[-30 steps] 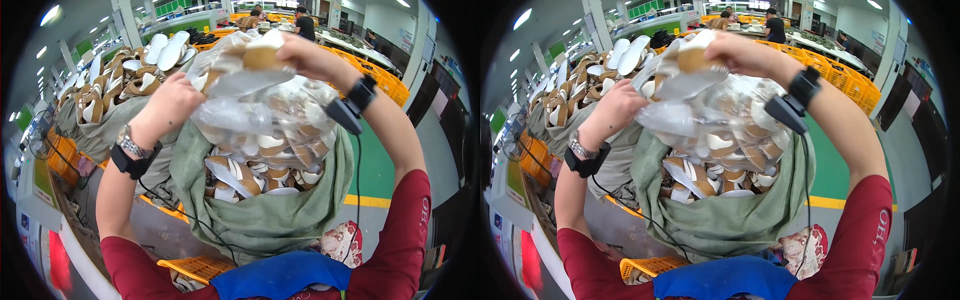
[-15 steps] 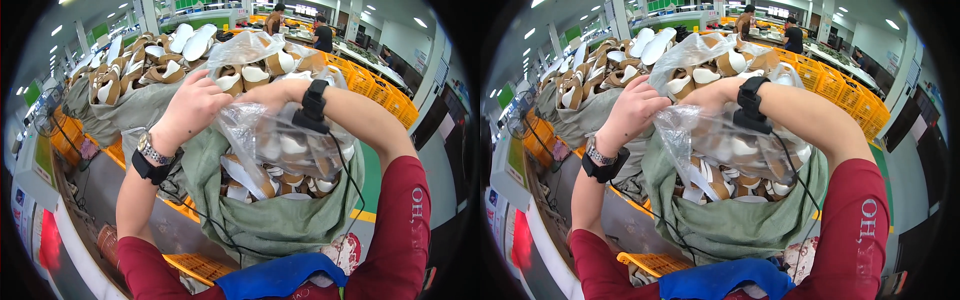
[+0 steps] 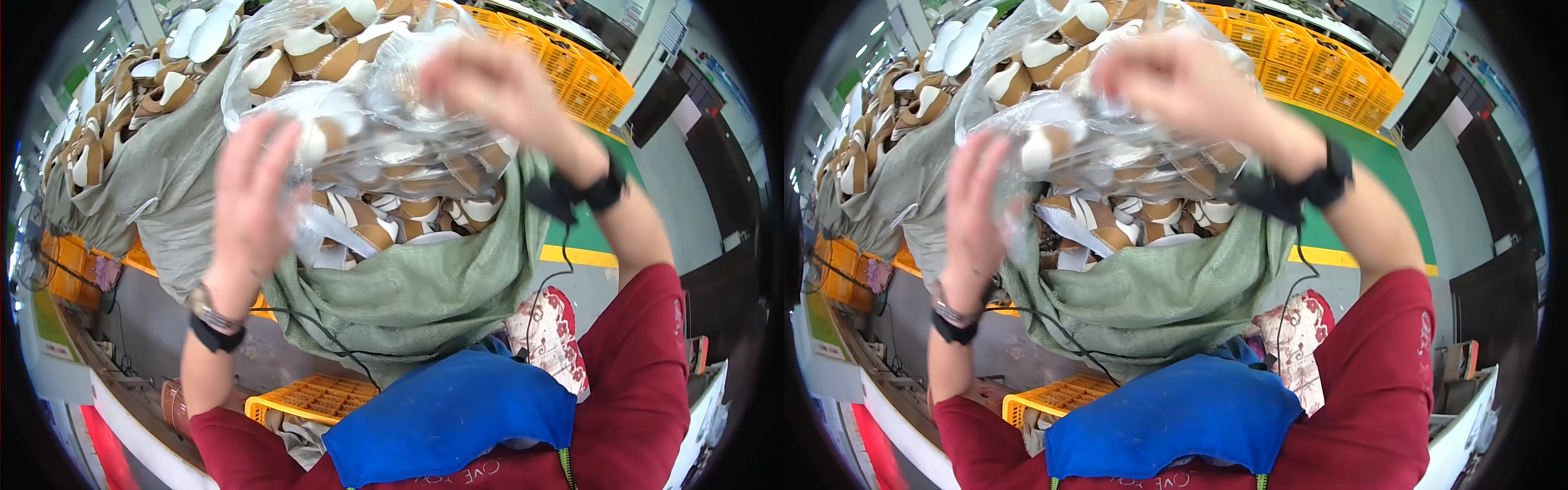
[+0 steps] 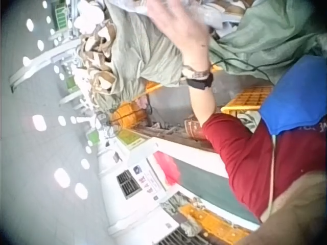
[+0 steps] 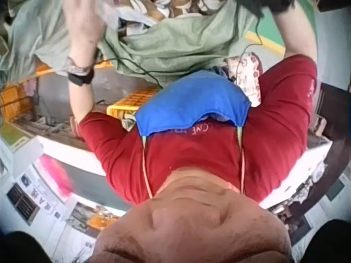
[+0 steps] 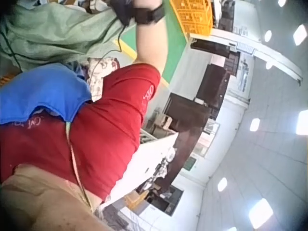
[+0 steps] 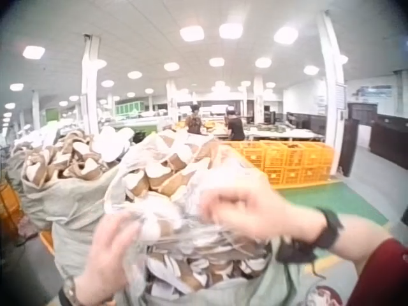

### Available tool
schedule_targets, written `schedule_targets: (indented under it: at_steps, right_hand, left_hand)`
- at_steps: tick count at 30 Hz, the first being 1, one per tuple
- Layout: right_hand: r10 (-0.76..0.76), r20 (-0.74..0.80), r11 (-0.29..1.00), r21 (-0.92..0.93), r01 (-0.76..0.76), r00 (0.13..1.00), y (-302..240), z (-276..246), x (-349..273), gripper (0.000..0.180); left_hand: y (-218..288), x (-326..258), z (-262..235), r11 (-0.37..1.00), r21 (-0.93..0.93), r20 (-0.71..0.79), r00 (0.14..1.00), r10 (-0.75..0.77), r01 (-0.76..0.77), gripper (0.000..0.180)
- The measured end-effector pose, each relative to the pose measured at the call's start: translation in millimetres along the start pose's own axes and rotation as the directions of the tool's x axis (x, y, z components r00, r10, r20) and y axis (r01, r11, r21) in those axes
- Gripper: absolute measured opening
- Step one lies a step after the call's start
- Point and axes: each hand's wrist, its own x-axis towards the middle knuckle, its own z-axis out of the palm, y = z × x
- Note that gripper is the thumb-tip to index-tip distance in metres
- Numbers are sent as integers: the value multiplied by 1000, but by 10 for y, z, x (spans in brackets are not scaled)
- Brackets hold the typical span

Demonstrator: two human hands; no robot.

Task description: Sort shoes by inspecting them and placing them into bags or containers in a factory setting.

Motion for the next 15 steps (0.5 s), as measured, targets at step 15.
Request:
schedule_targets:
  at_steps: [15]
  right_hand:
    - [372, -188, 707, -576, -409, 909, 1012, 615, -1974, 38]
  left_hand:
    - [1365, -958, 883, 761, -592, 709, 621, 335, 265, 30]
